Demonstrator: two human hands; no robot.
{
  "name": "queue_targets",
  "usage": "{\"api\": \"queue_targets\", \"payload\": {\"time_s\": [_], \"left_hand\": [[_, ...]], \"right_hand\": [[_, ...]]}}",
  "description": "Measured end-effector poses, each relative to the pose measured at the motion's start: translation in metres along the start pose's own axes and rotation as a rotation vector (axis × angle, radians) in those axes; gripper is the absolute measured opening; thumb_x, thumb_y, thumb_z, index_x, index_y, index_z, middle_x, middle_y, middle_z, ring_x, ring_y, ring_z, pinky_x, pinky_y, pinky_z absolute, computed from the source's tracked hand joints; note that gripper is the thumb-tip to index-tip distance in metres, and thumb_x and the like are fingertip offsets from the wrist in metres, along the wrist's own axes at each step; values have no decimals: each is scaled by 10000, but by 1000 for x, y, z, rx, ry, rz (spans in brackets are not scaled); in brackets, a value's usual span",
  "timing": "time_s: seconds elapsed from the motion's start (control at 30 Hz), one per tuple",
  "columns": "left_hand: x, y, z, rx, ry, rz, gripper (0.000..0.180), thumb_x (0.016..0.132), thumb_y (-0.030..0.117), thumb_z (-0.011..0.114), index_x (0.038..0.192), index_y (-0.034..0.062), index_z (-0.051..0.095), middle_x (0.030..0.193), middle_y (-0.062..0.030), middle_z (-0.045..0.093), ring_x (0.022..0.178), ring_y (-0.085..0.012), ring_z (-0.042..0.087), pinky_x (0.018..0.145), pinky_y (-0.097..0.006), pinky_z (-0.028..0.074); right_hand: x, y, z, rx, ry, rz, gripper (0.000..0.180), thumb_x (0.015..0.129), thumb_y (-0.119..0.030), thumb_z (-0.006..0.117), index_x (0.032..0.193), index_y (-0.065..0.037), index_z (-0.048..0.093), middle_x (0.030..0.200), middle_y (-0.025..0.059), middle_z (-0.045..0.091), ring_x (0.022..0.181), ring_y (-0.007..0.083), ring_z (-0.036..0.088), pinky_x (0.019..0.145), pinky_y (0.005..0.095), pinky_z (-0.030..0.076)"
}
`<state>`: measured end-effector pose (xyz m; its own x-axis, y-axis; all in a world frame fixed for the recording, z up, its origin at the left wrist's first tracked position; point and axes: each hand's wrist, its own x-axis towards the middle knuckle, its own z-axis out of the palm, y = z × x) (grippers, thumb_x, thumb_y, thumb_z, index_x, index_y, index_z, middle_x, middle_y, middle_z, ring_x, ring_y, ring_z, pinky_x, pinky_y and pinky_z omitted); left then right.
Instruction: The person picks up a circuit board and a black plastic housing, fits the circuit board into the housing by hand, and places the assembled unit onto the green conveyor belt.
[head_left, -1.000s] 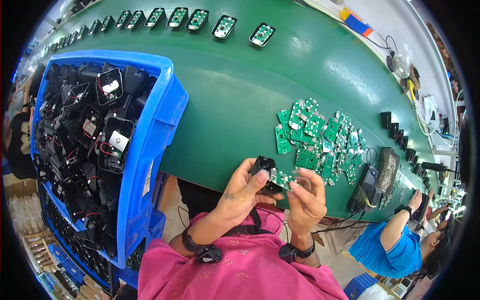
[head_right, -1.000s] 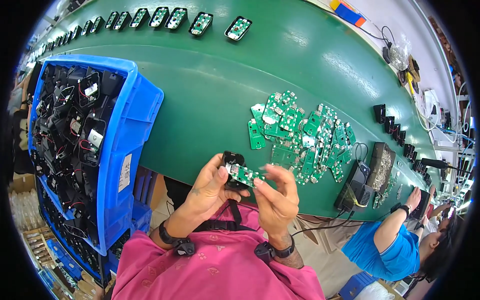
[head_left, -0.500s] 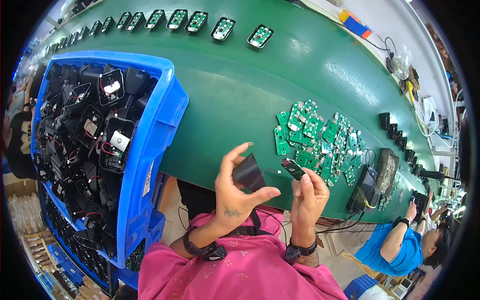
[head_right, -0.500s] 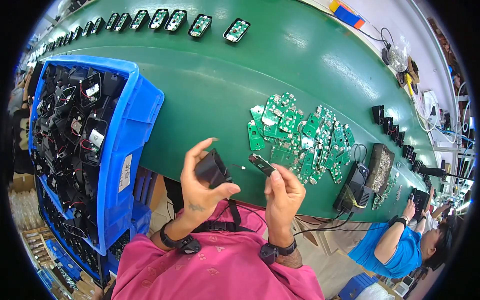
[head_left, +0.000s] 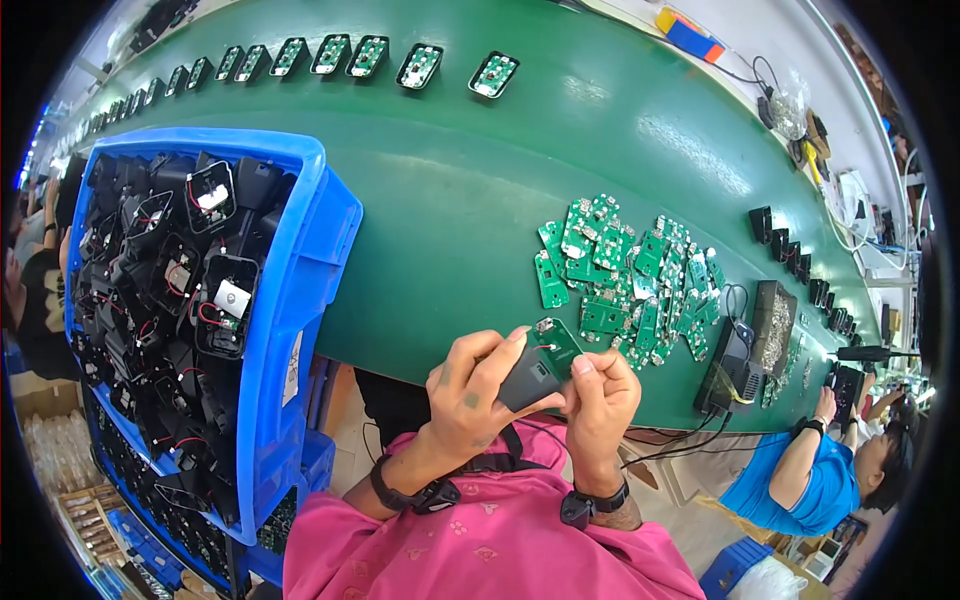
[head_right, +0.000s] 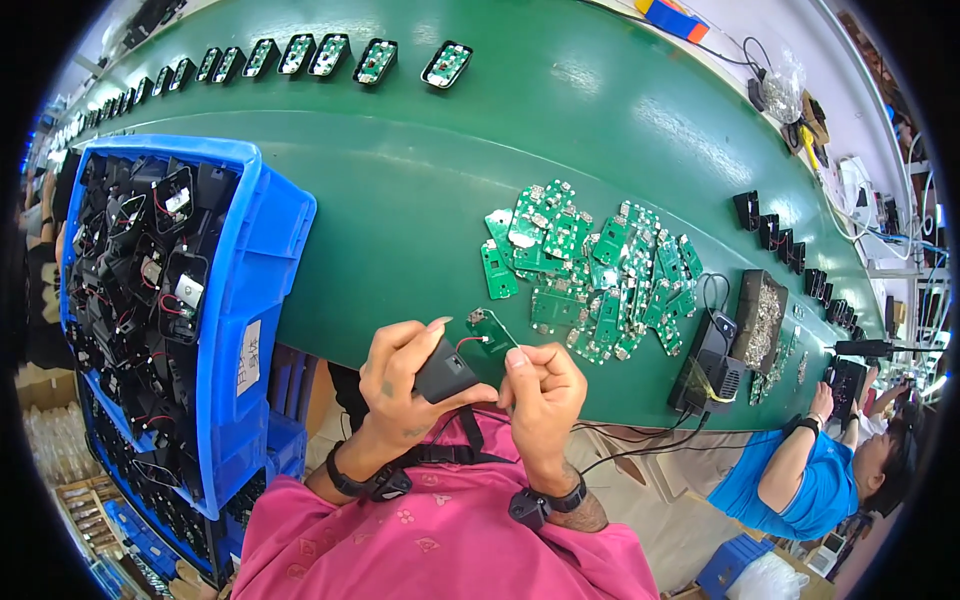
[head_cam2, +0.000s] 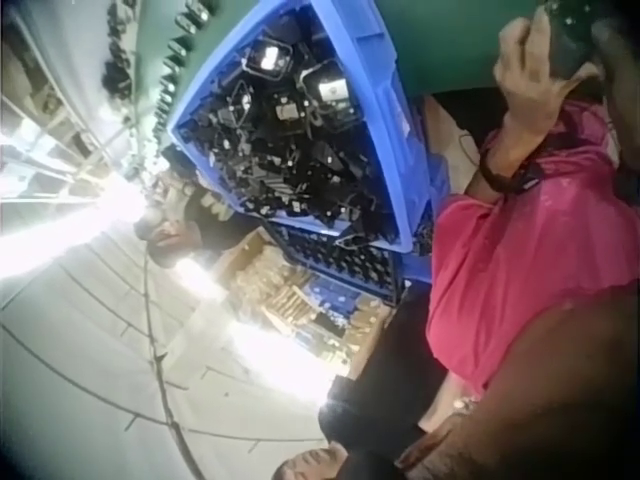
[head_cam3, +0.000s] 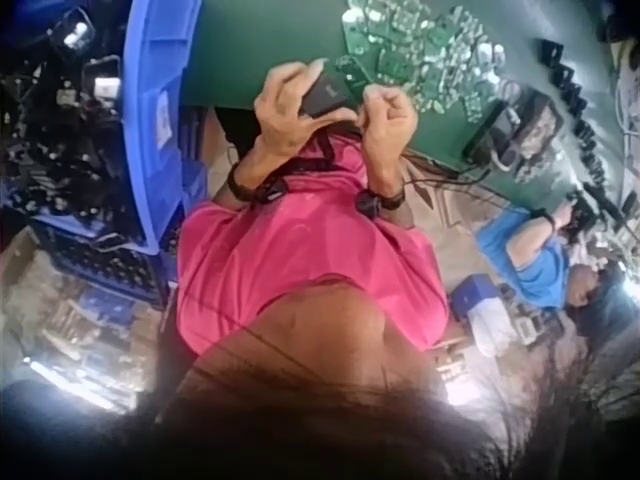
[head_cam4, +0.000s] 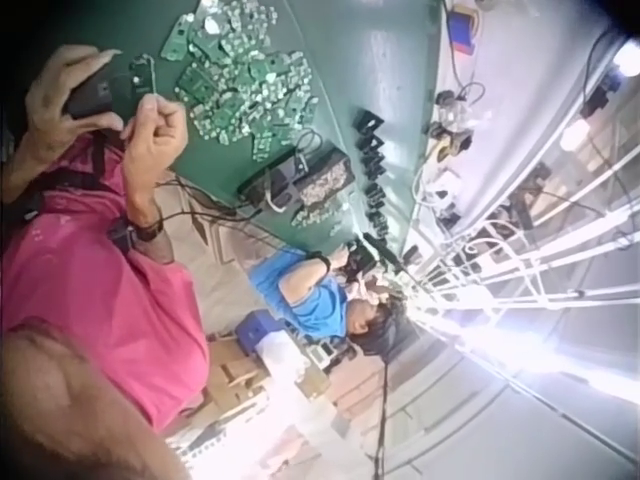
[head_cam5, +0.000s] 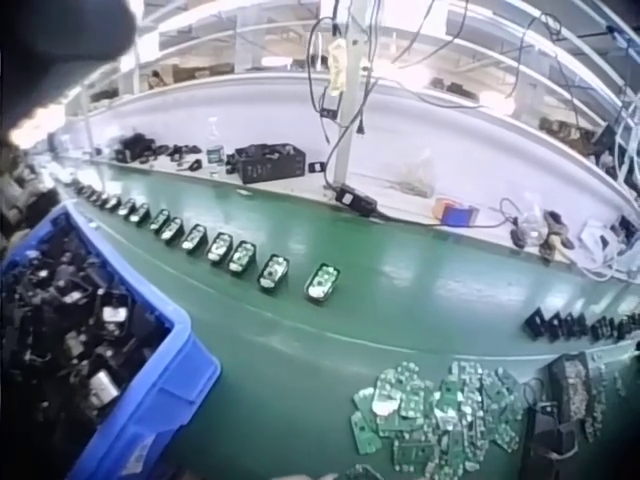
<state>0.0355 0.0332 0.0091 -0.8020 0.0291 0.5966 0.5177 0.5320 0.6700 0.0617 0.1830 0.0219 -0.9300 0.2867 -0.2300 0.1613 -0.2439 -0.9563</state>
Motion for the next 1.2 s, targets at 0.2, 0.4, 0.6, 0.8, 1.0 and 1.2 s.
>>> {"api": "queue_targets", "payload": {"time_s": [0.2, 0.4, 0.6, 0.8, 1.0, 1.2], "left_hand": [[-4, -7, 3, -6, -37, -9, 794, 565, 419, 913, 1179, 41, 580, 997, -104, 611, 781, -210, 641, 594, -308, 551], [1, 1, 0, -1072, -89, -925, 792, 734, 381, 852, 1303, 17, 439, 1039, -104, 628, 834, -172, 669, 493, -249, 534], [10, 0, -7, -1262, -335, -1035, 736, 946, 441, 613, 1458, 26, 284, 1133, -131, 600, 840, -184, 677, 464, -230, 516], [14, -1, -7, -1372, -539, -1059, 578, 1038, 356, 454, 1495, 61, 258, 1164, -158, 600, 849, -213, 670, 525, -248, 481], [8, -6, -6, -1320, -512, -1047, 599, 1018, 352, 491, 1479, 37, 273, 1291, -256, 557, 848, -233, 678, 452, -251, 464], [14, 2, 2, -1211, -569, -997, 558, 1025, 314, 484, 1451, 0, 306, 1294, -249, 561, 1188, -318, 592, 995, -415, 497]], "right_hand": [[-3, -4, 3, -47, -14, -29, 78, 950, -37, 616, 915, 24, 581, 614, 25, 590, 508, 42, 508, 457, 192, 352], [-2, 12, -3, -72, -91, -224, 117, 915, 24, 634, 1030, 40, 640, 754, 73, 637, 619, 68, 557, 495, 192, 411], [14, 12, -14, -137, -263, -535, 179, 852, 85, 654, 1026, 46, 671, 814, 100, 648, 725, 144, 592, 575, 236, 458], [16, 9, -27, -252, -251, -413, 168, 837, 56, 660, 996, 3, 680, 793, 96, 638, 690, 162, 603, 613, 281, 470], [16, -5, -33, -151, -464, -237, 131, 906, -16, 614, 1027, 10, 656, 847, 76, 662, 768, 147, 653, 658, 284, 494], [12, -9, -46, -133, -631, -258, 130, 908, -31, 611, 1025, -4, 661, 873, 80, 686, 762, 186, 665, 659, 304, 500]]}}
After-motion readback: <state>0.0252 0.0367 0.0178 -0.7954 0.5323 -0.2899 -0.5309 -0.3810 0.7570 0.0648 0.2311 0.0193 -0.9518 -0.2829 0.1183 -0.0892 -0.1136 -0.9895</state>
